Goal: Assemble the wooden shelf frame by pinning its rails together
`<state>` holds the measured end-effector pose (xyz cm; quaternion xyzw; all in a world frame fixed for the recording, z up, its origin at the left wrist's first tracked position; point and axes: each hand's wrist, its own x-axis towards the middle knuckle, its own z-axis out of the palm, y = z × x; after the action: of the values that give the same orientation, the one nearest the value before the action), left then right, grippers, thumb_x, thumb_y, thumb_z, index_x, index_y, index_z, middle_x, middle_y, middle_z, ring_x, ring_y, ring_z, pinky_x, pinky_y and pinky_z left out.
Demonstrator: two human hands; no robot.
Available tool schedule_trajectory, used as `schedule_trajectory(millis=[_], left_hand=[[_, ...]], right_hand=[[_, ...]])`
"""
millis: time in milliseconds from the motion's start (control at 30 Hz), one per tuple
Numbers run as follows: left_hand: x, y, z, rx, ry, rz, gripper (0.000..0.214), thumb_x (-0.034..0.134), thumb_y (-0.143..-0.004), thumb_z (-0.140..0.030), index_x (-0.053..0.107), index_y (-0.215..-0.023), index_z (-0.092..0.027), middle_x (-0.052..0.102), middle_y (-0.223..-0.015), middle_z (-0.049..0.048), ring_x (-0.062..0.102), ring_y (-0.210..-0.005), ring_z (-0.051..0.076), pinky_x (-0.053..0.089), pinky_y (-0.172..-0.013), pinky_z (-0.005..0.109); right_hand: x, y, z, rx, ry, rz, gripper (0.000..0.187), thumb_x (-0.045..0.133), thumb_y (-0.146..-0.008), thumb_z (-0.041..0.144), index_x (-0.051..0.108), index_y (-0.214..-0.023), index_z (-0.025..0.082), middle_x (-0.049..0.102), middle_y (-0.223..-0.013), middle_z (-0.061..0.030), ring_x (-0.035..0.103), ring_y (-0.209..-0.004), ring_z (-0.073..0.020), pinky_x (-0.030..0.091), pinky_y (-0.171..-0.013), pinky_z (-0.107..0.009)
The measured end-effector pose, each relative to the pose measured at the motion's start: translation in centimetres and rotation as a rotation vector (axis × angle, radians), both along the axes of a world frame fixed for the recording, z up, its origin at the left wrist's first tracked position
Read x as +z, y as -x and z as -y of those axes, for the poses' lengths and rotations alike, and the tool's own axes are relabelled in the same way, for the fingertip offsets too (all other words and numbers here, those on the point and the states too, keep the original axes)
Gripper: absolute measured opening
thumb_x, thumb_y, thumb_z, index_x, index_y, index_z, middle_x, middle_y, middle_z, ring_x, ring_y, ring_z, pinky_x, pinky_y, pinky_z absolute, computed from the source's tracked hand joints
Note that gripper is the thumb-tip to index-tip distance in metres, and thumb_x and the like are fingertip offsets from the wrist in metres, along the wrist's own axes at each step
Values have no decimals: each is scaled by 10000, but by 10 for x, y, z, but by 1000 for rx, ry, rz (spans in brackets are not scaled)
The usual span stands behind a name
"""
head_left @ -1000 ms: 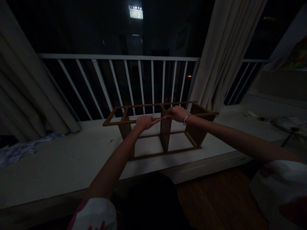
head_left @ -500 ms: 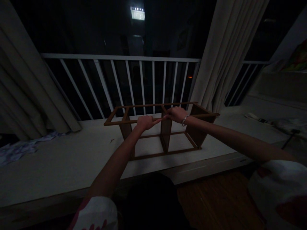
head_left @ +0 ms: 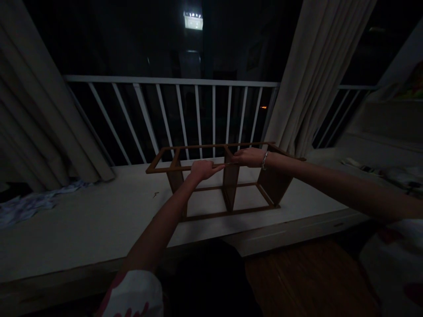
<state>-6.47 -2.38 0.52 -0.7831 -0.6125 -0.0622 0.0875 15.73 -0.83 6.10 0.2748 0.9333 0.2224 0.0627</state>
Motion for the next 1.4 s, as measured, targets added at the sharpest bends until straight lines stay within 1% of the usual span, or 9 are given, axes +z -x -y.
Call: schedule_trajectory(millis=[100, 300, 433, 633, 767, 867, 1133, 1267, 1400], left_hand=[[-1, 0, -1, -12, -15, -3, 876, 50, -718, -770, 656, -959, -185, 658, -910, 142, 595, -913, 307, 411, -774, 393], [1, -1, -1, -15, -8, -9, 854, 59, -714, -774, 650, -961, -207, 658, -923, 127, 594, -907, 289, 410, -767, 370], [0, -1, 0, -6, -5, -3, 833, 71, -726, -764, 644, -976, -214, 656, -953, 123, 587, -930, 283, 403, -780, 362], [-3, 0, -3, -18, -2, -1, 845, 49, -725, -762, 643, -967, -213, 654, -941, 120, 589, -915, 276, 399, -780, 360], [-5, 1, -5, -18, -9, -10, 848, 49, -718, -770, 643, -955, -212, 656, -930, 116, 593, -904, 274, 404, -770, 356], [-4, 1, -5, -28, -20, -14, 848, 51, -716, -772, 645, -944, -211, 659, -913, 116, 600, -887, 282, 413, -754, 364], [-2, 0, -4, -20, -19, -20, 849, 49, -724, -763, 644, -955, -203, 656, -929, 127, 596, -904, 286, 406, -765, 370], [-4, 1, -5, -22, -17, -15, 847, 48, -727, -760, 642, -959, -203, 656, -937, 128, 594, -904, 283, 404, -769, 374], [-4, 1, -6, -21, -15, -7, 842, 66, -723, -767, 645, -948, -200, 657, -951, 125, 592, -908, 276, 403, -776, 365]], right_hand=[[4, 0, -4, -13, 10, 40, 265, 436, -861, 243, 547, -1100, 207, 629, -973, -75, 580, -813, -155, 333, -615, -241], [4, 2, -10, -3, 10, 40, 222, 453, -844, 249, 583, -1014, 188, 656, -934, -81, 592, -767, -155, 327, -606, -240], [4, 2, -8, -54, -27, 58, 230, 441, -851, 271, 610, -983, 185, 669, -842, -89, 597, -707, -159, 332, -609, -255], [7, 5, -3, -66, -54, 170, 280, 393, -866, 240, 594, -1048, 173, 667, -862, -104, 605, -724, -168, 333, -590, -254], [6, 12, -1, -60, -47, 226, 314, 416, -827, 145, 548, -1112, 133, 660, -871, -118, 605, -721, -164, 339, -594, -250], [8, 18, 0, -72, -34, 248, 318, 421, -826, 142, 530, -1124, 114, 656, -858, -120, 600, -712, -158, 341, -605, -252], [9, 17, -8, -30, -66, 275, 303, 370, -881, 239, 535, -1108, 123, 654, -803, -112, 602, -681, -169, 338, -588, -262], [6, 14, -7, -5, -110, 308, 286, 368, -870, 168, 544, -1090, 119, 652, -794, -113, 605, -693, -164, 336, -580, -253], [6, 6, -3, 70, -112, 328, 425, 392, -822, 78, 454, -1234, 165, 655, -862, -103, 603, -712, -158, 332, -575, -247]])
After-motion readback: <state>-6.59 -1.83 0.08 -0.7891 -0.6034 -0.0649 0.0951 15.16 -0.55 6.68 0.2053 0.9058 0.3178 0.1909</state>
